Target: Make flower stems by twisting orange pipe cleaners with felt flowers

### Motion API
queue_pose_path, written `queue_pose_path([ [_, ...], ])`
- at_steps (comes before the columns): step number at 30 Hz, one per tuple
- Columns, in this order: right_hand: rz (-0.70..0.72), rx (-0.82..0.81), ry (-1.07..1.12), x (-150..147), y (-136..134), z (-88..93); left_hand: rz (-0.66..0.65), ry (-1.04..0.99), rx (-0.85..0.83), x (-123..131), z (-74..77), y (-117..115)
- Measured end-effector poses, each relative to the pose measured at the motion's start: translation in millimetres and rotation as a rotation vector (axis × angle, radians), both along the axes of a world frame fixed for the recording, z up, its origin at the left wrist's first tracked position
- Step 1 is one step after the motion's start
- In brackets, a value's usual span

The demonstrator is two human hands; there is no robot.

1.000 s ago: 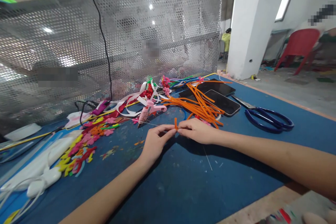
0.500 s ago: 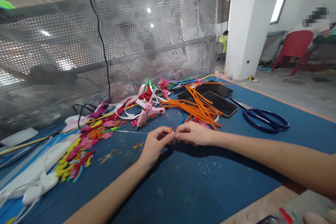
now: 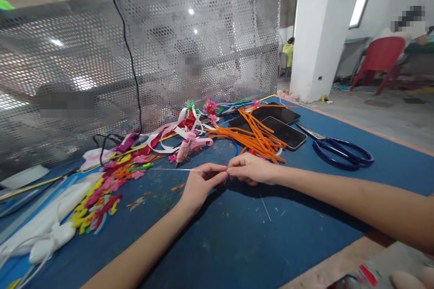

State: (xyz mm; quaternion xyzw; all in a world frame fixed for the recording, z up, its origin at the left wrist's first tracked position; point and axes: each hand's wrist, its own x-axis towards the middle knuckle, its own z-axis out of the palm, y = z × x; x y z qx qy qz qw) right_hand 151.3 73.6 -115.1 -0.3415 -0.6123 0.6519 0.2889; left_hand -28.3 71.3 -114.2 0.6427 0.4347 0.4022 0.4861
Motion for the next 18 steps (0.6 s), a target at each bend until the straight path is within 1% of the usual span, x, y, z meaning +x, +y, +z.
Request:
queue_pose_path([
  [3, 0.120, -0.128, 0.057, 6.2, 6.8, 0.5, -0.026, 0.062, 0.082, 1.8, 2.1, -0.6],
  [6, 0.218, -0.196, 0.054, 12.3, 13.6, 1.4, -0.038, 0.126, 0.154, 3.8, 3.3, -3.9],
  [9, 0.276, -0.199, 0.054, 15.3, 15.8, 2.2, -0.009, 0.238, 0.248, 5.3, 3.7, -9.0],
  [11, 0.255, -0.123, 0.000, 14.4, 12.9, 2.9, 0.016, 0.315, 0.331, 5.8, 3.7, -11.9],
  [12, 0.207, -0.030, -0.060, 13.0, 10.2, 3.3, 0.026, 0.335, 0.357, 5.9, 3.7, -12.8],
  [13, 0.128, 0.117, -0.140, 11.1, 6.9, 3.4, 0.032, 0.341, 0.362, 5.9, 3.6, -13.3],
  [14, 0.026, 0.310, -0.229, 9.0, 3.4, 3.2, 0.037, 0.331, 0.349, 6.0, 3.5, -13.5],
  [16, -0.184, 0.755, -0.395, 5.1, -3.1, 1.6, 0.053, 0.288, 0.303, 6.1, 3.3, -12.9],
  [17, -0.258, 0.958, -0.463, 3.8, -5.4, 0.4, 0.063, 0.262, 0.283, 6.2, 3.4, -12.4],
  [18, -0.300, 1.128, -0.520, 3.1, -6.9, -0.7, 0.071, 0.239, 0.269, 6.4, 3.7, -11.8],
])
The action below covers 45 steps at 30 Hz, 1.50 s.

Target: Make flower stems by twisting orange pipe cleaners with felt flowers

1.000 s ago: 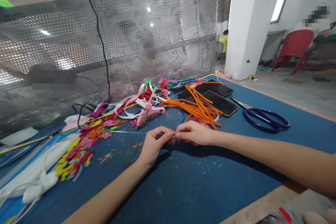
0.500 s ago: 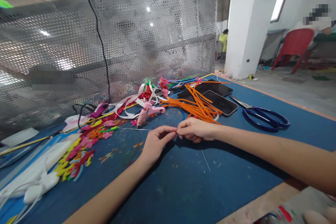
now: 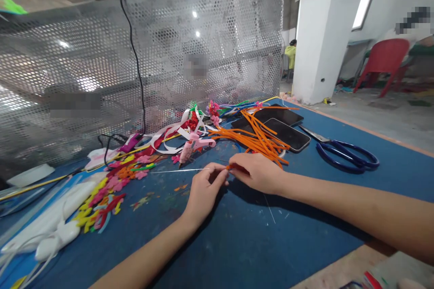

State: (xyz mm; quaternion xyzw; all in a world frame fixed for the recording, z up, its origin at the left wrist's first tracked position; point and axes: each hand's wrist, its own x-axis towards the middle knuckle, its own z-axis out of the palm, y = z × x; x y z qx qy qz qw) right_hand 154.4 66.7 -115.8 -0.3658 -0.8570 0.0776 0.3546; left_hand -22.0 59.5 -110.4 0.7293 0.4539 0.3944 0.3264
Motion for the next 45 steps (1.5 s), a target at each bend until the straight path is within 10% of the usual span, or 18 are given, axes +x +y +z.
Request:
queue_pose_path([
  [5, -0.013, 0.456, -0.288, 3.8, 0.4, -0.4, 0.008, -0.079, -0.027, 1.4, 3.6, 1.8],
  [11, -0.026, 0.599, -0.356, 3.7, -1.0, 4.1, 0.028, -0.152, -0.006, 0.6, 0.9, 2.0],
  [15, -0.033, 0.267, -0.155, 0.4, -1.8, 5.5, 0.039, -0.117, 0.075, -2.1, -0.8, 3.9],
  [23, 0.267, -1.233, 0.654, 7.3, 16.8, 10.9, 0.098, -0.141, 0.000, -4.7, 1.8, 11.7],
  [31, 0.104, -1.181, 1.225, 22.0, 33.1, 13.5, 0.228, -0.465, -0.178, -14.2, -7.7, 24.9],
  [45, 0.112, -1.172, 1.145, 20.2, 36.5, 4.7, 0.233, -0.447, -0.172, -12.8, -8.4, 26.0],
])
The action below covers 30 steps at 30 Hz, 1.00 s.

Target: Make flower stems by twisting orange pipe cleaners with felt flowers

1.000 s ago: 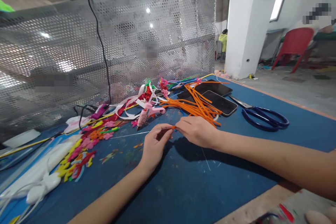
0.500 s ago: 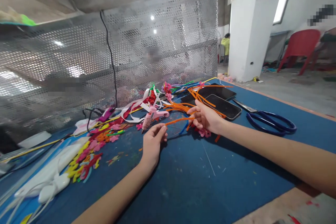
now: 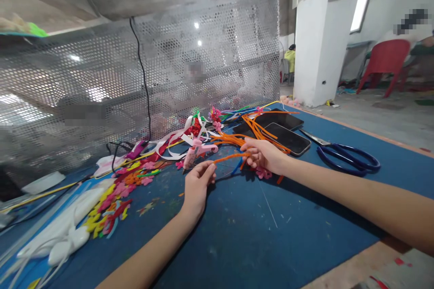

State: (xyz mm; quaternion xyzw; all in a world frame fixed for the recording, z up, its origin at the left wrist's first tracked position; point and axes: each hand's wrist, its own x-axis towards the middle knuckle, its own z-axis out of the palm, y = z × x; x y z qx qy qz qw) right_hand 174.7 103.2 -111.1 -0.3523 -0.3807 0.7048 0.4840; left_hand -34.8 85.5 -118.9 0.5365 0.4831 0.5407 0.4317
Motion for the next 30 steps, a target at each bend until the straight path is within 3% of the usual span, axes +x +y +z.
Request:
queue_pose_path([
  [4, 0.094, 0.091, -0.143, -6.9, -7.3, -1.7, -0.048, 0.077, 0.015, 5.3, 5.5, -8.4],
  [9, 0.287, 0.249, -0.332, -9.6, -16.0, -1.6, -0.205, 0.291, 0.112, 9.9, 12.9, -20.3],
  [14, 0.378, 0.297, -0.383, -7.4, -16.2, 0.9, -0.178, 0.303, 0.128, 10.0, 13.5, -19.2],
  [19, 0.291, 0.240, -0.425, 0.3, -10.2, 7.4, -0.070, 0.246, 0.122, 7.3, 10.8, -13.3],
  [24, 0.202, 0.244, -0.410, 17.9, 6.1, 9.5, 0.015, 0.027, 0.042, 2.1, 5.4, -4.7],
  [27, -0.005, 0.272, -0.461, 34.8, 21.7, 6.1, 0.058, -0.064, 0.017, -0.5, 3.0, 0.8],
  [30, -0.307, 0.463, -0.740, 54.4, 34.9, 1.7, 0.087, -0.146, -0.008, -1.4, 2.6, 4.1],
])
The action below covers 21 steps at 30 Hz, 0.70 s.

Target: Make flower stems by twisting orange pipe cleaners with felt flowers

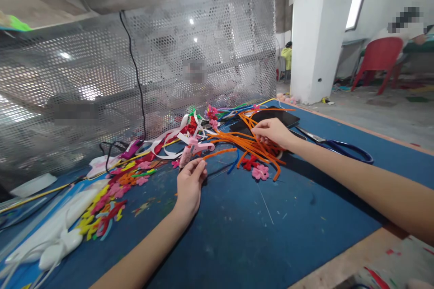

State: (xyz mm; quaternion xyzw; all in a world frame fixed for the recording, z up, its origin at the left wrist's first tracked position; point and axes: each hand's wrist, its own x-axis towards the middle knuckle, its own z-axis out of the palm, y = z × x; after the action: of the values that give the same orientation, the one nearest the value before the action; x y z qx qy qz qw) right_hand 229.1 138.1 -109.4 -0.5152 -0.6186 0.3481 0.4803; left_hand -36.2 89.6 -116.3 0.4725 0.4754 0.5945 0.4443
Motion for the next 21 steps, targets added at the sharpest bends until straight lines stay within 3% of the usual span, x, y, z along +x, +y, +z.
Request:
queue_pose_path([
  [3, -0.148, 0.291, -0.479, 13.2, 6.1, -3.9, 0.003, -0.043, -0.016, 0.7, 1.1, 0.3],
  [7, -0.079, 0.317, -0.924, 12.2, 7.8, -8.3, 0.001, -0.050, -0.023, 1.8, 2.1, -0.9],
  [13, -0.085, 0.245, -1.026, 3.6, 6.2, -7.8, -0.004, -0.013, -0.020, 0.4, -0.9, 0.6],
  [21, -0.222, 0.259, -0.994, 8.5, 1.2, -4.8, -0.010, 0.056, -0.019, -0.7, -2.3, 1.4],
])
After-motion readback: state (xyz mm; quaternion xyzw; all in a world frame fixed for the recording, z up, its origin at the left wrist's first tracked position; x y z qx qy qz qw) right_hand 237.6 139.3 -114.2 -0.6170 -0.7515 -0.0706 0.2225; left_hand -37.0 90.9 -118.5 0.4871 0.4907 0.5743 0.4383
